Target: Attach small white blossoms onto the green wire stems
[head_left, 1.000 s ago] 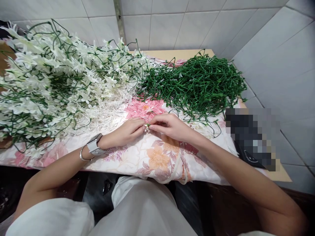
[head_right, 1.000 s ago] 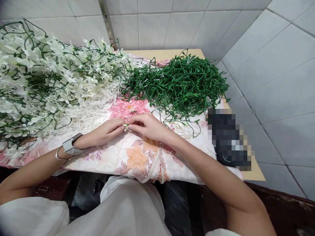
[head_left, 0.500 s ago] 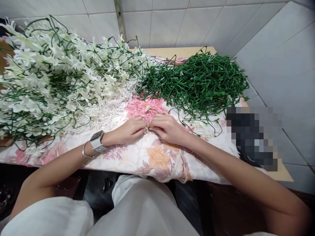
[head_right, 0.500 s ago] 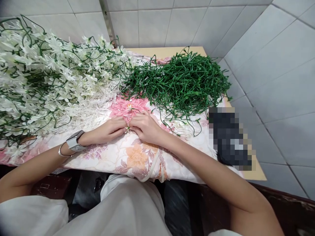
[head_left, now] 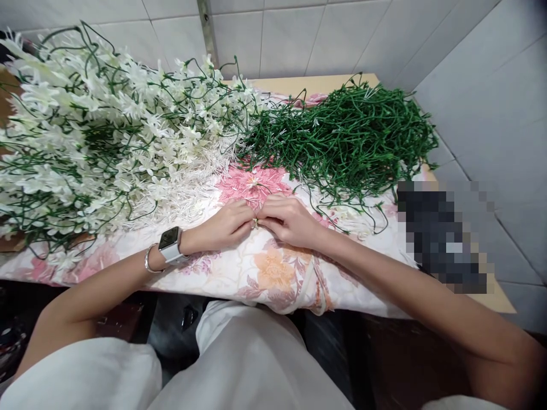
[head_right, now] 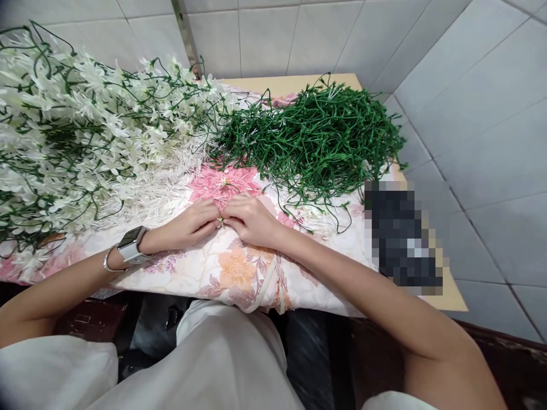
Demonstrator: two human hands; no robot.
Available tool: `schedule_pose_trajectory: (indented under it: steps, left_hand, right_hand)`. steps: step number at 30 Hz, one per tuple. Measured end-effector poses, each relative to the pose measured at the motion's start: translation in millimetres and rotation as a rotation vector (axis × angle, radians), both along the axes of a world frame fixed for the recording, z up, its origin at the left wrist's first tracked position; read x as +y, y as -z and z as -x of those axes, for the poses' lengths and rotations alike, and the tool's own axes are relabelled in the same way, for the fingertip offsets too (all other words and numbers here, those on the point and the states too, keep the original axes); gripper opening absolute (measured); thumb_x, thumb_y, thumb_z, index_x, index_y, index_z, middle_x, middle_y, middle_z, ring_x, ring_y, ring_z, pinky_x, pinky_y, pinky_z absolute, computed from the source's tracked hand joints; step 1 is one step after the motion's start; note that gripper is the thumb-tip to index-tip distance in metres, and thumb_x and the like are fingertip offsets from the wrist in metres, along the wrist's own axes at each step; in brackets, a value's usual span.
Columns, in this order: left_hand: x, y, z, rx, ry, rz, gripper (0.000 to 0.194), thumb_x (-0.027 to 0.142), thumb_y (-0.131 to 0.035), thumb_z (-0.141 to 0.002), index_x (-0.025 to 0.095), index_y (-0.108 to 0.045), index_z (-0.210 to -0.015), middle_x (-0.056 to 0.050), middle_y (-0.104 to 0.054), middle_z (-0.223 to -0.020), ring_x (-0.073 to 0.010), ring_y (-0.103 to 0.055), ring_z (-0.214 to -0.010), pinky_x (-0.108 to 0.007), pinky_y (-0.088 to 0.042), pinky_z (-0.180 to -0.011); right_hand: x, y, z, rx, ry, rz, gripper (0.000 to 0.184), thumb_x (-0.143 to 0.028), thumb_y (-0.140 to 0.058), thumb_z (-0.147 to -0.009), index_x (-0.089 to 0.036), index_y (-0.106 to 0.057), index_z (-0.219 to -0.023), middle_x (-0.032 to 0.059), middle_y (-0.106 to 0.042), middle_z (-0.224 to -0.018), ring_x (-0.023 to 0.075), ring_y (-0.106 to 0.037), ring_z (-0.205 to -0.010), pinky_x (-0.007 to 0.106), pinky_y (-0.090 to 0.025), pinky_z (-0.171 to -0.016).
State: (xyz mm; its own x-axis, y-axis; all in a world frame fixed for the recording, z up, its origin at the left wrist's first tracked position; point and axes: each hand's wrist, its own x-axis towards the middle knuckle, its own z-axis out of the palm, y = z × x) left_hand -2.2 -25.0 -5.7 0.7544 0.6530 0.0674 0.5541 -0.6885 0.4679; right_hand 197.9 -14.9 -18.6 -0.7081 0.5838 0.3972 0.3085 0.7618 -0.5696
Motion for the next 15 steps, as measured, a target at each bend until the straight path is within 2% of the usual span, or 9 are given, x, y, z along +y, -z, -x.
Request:
schedule_pose_trajectory:
  steps: [4,8,11,15]
  left_hand:
    - [1.5,-3.1,1.5,-0.051,-0.012,0.091,0.029,0.030,-0.032,-0.096,0.016,-0.057,-0.090,-0.006,-0.056,-0.082,-0.0189,-0.046,-0.080,-0.032,-0.037,-0.078]
    - [2.9,-6.9,3.0,-0.124,-0.052,0.202,0.031,0.033,-0.032,-0.097,0.016,-0.052,-0.082,-0.004,-0.055,-0.079,-0.0164,-0.049,-0.077,-0.029,-0.039,-0.076]
    - [4.1,-6.2,2.9,-0.129,-0.067,0.186,0.030,0.032,-0.032,-0.097,0.016,-0.050,-0.079,-0.004,-0.053,-0.077,-0.0160,-0.048,-0.075,-0.028,-0.038,-0.074]
    - [4.6,-4.4,2.9,-0.109,-0.052,0.142,0.029,0.030,-0.032,-0.096,0.016,-0.051,-0.080,-0.006,-0.057,-0.081,-0.0176,-0.049,-0.079,-0.030,-0.039,-0.077]
  right_hand:
    - [-0.5,-1.4,-0.2,0.031,0.034,0.024,0.019,-0.017,-0.050,-0.088,-0.016,-0.063,-0.073,0.0039,-0.061,-0.065,0.0163,-0.050,-0.066,0.030,-0.038,-0.068]
    - [-1.1,-6.3,-2.5,0.068,0.142,0.141,0.012,-0.022,-0.055,-0.086,-0.017,-0.065,-0.080,0.0029,-0.064,-0.072,0.0150,-0.054,-0.068,0.030,-0.040,-0.070]
    - [-0.9,-9.1,-3.6,0.074,0.151,0.190,0.014,-0.020,-0.055,-0.086,-0.016,-0.066,-0.079,0.0023,-0.064,-0.071,0.0139,-0.055,-0.069,0.028,-0.040,-0.070]
    - [-0.1,-8.9,-2.4,0.086,0.118,0.173,0.014,-0.018,-0.054,-0.087,-0.016,-0.065,-0.079,0.0022,-0.063,-0.070,0.0137,-0.055,-0.068,0.028,-0.041,-0.070]
